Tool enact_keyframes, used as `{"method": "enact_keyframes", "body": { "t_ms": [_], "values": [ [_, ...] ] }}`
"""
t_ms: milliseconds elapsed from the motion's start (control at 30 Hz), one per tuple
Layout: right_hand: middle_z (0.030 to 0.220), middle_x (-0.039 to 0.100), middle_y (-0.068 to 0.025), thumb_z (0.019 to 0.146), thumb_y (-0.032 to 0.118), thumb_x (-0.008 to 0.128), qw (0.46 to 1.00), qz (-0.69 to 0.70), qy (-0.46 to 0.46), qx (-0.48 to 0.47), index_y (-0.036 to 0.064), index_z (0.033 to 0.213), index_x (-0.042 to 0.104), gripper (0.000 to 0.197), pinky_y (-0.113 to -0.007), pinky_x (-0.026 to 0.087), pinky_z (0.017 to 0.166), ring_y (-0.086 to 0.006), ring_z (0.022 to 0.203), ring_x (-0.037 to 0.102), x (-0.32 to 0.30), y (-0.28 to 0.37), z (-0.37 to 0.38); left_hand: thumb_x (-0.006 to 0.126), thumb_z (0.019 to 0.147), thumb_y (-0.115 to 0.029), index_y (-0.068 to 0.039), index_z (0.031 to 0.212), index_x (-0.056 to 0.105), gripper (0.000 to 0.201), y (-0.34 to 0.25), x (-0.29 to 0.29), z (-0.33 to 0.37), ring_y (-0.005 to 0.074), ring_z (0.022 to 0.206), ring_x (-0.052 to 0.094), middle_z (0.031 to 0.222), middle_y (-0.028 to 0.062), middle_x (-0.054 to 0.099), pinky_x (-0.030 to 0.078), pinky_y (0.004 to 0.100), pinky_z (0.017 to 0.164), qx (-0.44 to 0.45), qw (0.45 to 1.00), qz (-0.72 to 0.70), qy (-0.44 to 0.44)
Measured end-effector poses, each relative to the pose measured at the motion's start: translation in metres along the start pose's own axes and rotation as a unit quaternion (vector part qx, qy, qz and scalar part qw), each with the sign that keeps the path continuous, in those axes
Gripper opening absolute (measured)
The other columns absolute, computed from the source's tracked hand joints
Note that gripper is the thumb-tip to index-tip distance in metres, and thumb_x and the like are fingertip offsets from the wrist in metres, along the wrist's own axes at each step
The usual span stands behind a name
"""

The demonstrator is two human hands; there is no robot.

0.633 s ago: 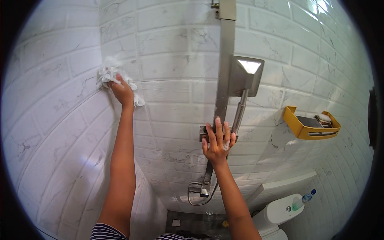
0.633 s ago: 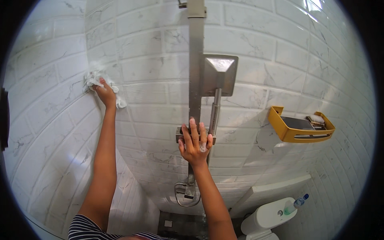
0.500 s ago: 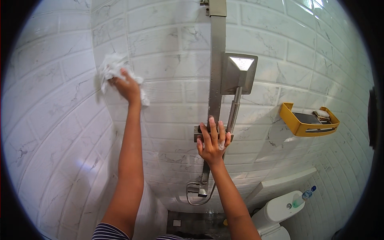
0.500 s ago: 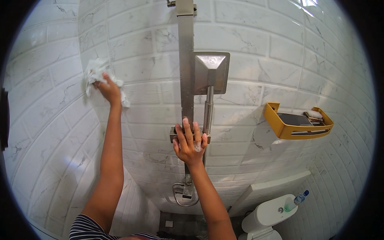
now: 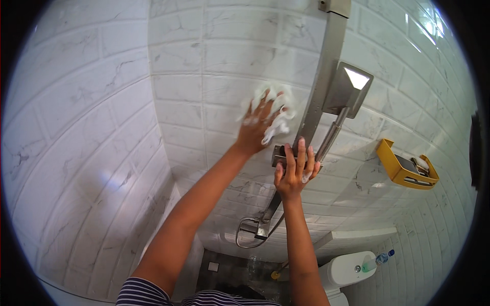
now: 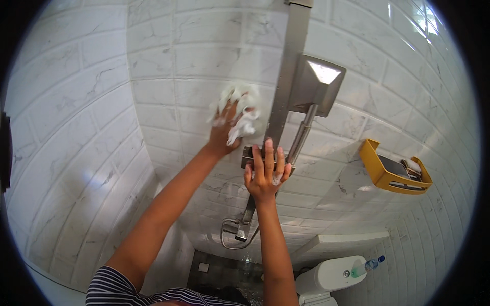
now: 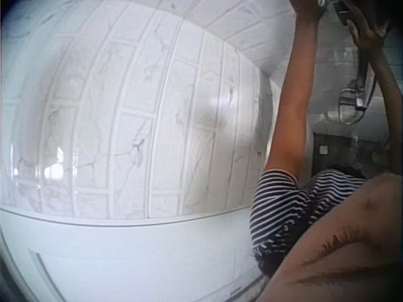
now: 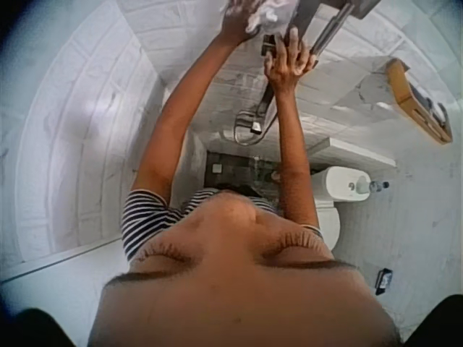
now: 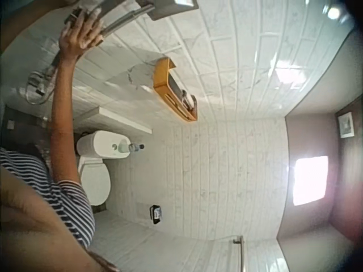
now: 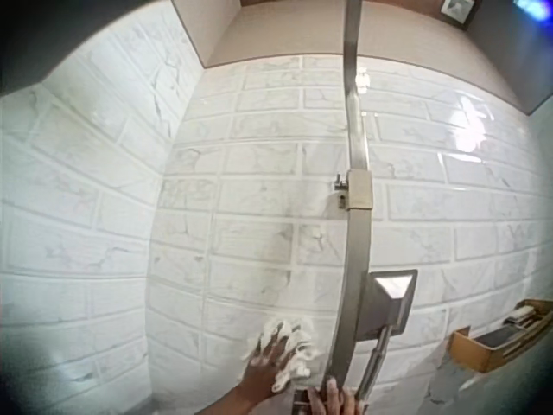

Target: The person wipes the white tiled walls of a bathroom using a white cloth. They clean the area around the shower fixture, a yellow wall-mounted caddy, and the wall above the toilet, moving systematically across the surfaces.

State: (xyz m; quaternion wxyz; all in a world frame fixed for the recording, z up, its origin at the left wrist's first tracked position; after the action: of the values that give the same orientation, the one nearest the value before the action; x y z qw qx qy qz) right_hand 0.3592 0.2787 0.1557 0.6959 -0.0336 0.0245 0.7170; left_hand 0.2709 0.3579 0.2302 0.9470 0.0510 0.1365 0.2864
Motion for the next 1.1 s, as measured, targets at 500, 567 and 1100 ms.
{"method": "enact_keyframes", "body": {
  "t_ms": [500, 567, 1100],
  "values": [
    [0.129, 0.049, 0.0002, 0.085, 0.033, 0.042, 1.000, 0.004, -0.021, -0.002, 0.0199, 0.112, 0.061, 0.036, -0.038, 0.008, 0.107, -0.0224, 0.120, 0.038, -0.001, 0.000, -0.004, 0.049, 0.087, -0.010, 0.013, 0.111, 0.045, 0.033, 0.160, -0.085, -0.175, 0.0415, 0.108, 0.044, 0.114, 0.0278, 0.049, 0.031, 0.0441, 0.095, -0.338, 0.903, 0.142, -0.226],
    [0.129, 0.049, 0.0002, 0.084, 0.032, 0.043, 0.999, 0.014, -0.031, -0.004, 0.0197, 0.112, 0.061, 0.035, -0.038, 0.007, 0.108, -0.0221, 0.121, 0.037, -0.001, 0.004, -0.004, 0.051, 0.085, -0.012, 0.011, 0.112, 0.046, 0.035, 0.112, -0.051, -0.157, 0.0393, 0.111, 0.043, 0.116, 0.0264, 0.048, 0.028, 0.0440, 0.099, -0.284, 0.928, 0.141, -0.198],
    [0.133, 0.044, -0.0081, 0.084, 0.023, 0.042, 0.998, 0.061, -0.025, -0.021, 0.0115, 0.116, 0.055, 0.037, -0.039, 0.006, 0.106, -0.0268, 0.123, 0.032, 0.003, 0.010, -0.004, 0.059, 0.077, -0.028, -0.018, 0.124, 0.046, 0.049, 0.112, -0.032, -0.381, 0.0404, 0.127, 0.027, 0.133, 0.0171, 0.037, 0.018, 0.0551, 0.104, -0.215, 0.955, 0.145, 0.141]
  ]
}}
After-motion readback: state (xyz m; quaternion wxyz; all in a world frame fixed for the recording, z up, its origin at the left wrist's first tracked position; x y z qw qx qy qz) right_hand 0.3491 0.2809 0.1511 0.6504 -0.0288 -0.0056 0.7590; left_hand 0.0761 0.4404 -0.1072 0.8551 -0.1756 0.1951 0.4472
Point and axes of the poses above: each hand's wrist, its own z-axis towards the middle knuckle, its own x-axis out of the palm, y = z × x, the point moved 10 cm from there along z, towards the middle knuckle
